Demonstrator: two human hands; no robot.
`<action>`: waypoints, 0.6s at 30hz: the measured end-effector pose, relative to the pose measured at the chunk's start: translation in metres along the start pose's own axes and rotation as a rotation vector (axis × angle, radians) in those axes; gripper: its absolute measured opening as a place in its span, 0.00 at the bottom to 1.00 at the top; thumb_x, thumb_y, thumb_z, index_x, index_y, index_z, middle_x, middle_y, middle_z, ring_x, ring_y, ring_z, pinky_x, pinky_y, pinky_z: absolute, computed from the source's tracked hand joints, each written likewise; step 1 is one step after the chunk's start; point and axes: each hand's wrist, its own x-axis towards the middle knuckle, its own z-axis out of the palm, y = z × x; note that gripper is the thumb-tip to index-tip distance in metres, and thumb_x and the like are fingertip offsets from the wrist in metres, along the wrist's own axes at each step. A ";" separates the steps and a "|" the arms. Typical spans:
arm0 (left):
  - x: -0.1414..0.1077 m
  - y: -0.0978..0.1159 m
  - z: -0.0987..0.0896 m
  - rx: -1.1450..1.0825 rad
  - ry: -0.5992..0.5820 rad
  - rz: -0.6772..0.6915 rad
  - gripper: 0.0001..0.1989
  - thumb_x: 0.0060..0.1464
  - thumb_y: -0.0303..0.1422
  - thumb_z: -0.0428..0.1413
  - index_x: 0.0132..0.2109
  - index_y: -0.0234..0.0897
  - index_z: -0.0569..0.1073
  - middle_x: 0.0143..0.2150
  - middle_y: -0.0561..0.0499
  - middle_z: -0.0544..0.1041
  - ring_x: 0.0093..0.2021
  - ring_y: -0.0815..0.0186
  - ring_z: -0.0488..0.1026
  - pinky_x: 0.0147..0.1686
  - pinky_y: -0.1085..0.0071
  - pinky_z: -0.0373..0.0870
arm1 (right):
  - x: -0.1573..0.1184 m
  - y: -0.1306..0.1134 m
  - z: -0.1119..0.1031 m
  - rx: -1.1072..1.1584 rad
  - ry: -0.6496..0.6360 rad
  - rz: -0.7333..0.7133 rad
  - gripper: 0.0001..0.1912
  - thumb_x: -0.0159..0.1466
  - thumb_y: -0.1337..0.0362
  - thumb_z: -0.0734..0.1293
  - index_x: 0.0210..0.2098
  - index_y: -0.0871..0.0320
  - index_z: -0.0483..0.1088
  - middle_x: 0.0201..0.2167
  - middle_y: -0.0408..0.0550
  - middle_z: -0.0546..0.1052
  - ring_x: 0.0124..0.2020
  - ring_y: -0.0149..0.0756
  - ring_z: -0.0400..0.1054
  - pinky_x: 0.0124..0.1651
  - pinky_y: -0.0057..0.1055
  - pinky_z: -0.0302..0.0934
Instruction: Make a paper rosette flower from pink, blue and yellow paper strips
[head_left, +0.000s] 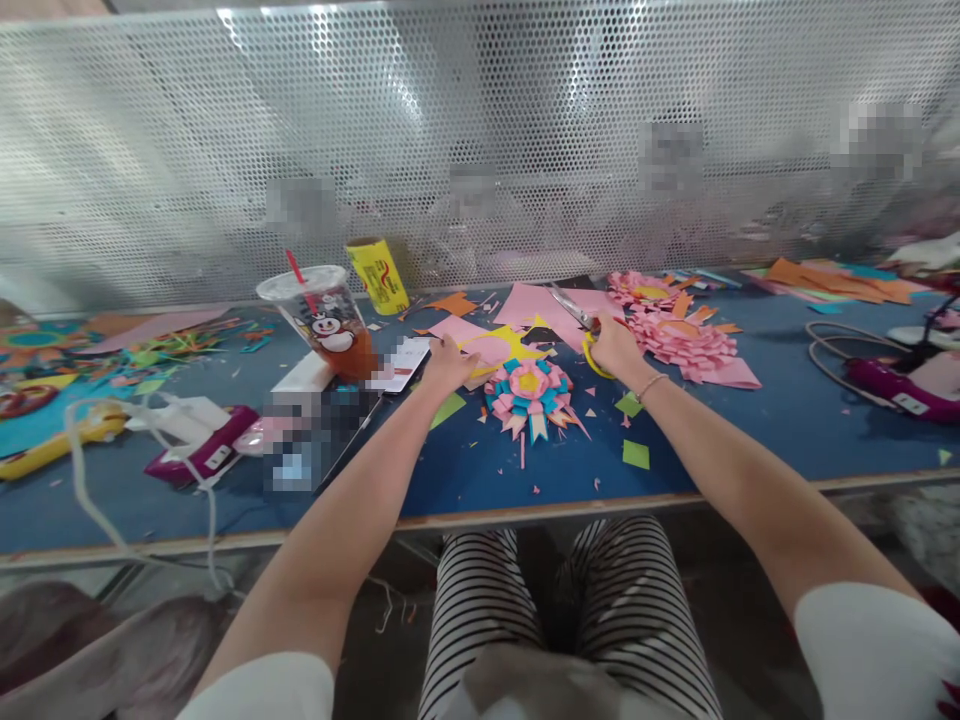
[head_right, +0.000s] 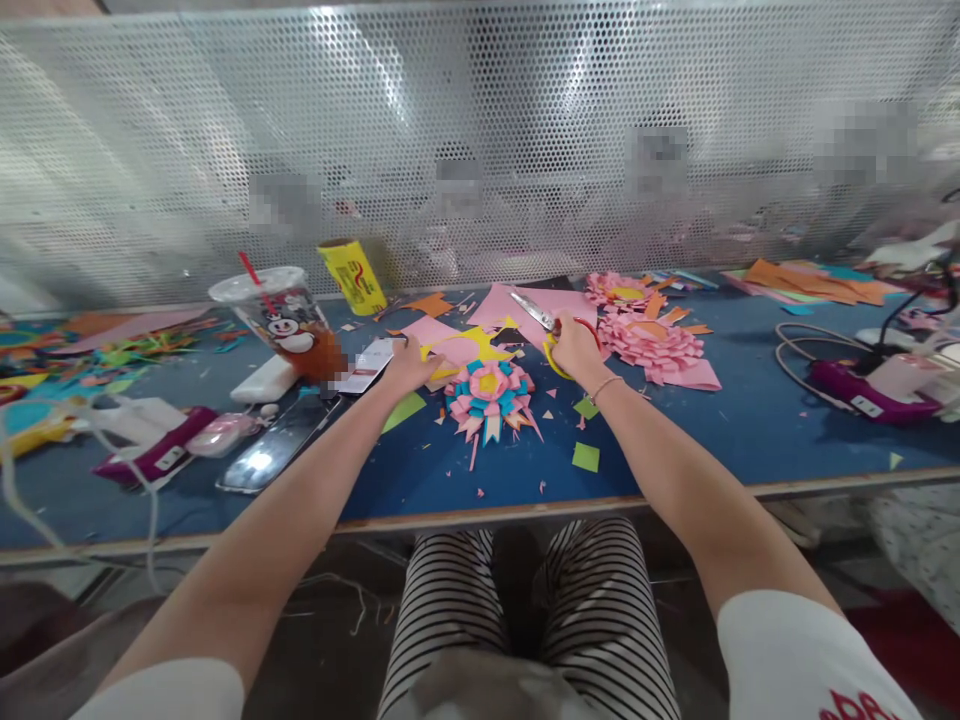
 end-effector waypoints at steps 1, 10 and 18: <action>0.000 0.000 -0.001 0.004 -0.017 -0.005 0.40 0.50 0.45 0.54 0.62 0.21 0.53 0.59 0.27 0.57 0.58 0.45 0.63 0.53 0.63 0.62 | -0.001 0.000 0.000 0.029 0.011 -0.009 0.16 0.55 0.67 0.63 0.44 0.60 0.63 0.38 0.55 0.76 0.38 0.44 0.71 0.37 0.33 0.61; -0.003 0.009 0.002 -0.167 0.084 0.234 0.24 0.50 0.35 0.55 0.53 0.30 0.66 0.53 0.39 0.67 0.55 0.55 0.65 0.54 0.65 0.62 | -0.003 -0.006 -0.005 0.338 0.112 0.010 0.17 0.50 0.71 0.64 0.41 0.58 0.61 0.36 0.52 0.75 0.38 0.43 0.72 0.40 0.38 0.65; -0.028 0.036 -0.002 -0.642 -0.054 0.464 0.18 0.50 0.34 0.55 0.48 0.33 0.69 0.43 0.45 0.74 0.38 0.67 0.72 0.36 0.70 0.70 | -0.012 -0.033 -0.008 0.899 0.049 -0.063 0.20 0.49 0.65 0.68 0.37 0.54 0.55 0.38 0.45 0.74 0.26 0.29 0.66 0.29 0.30 0.64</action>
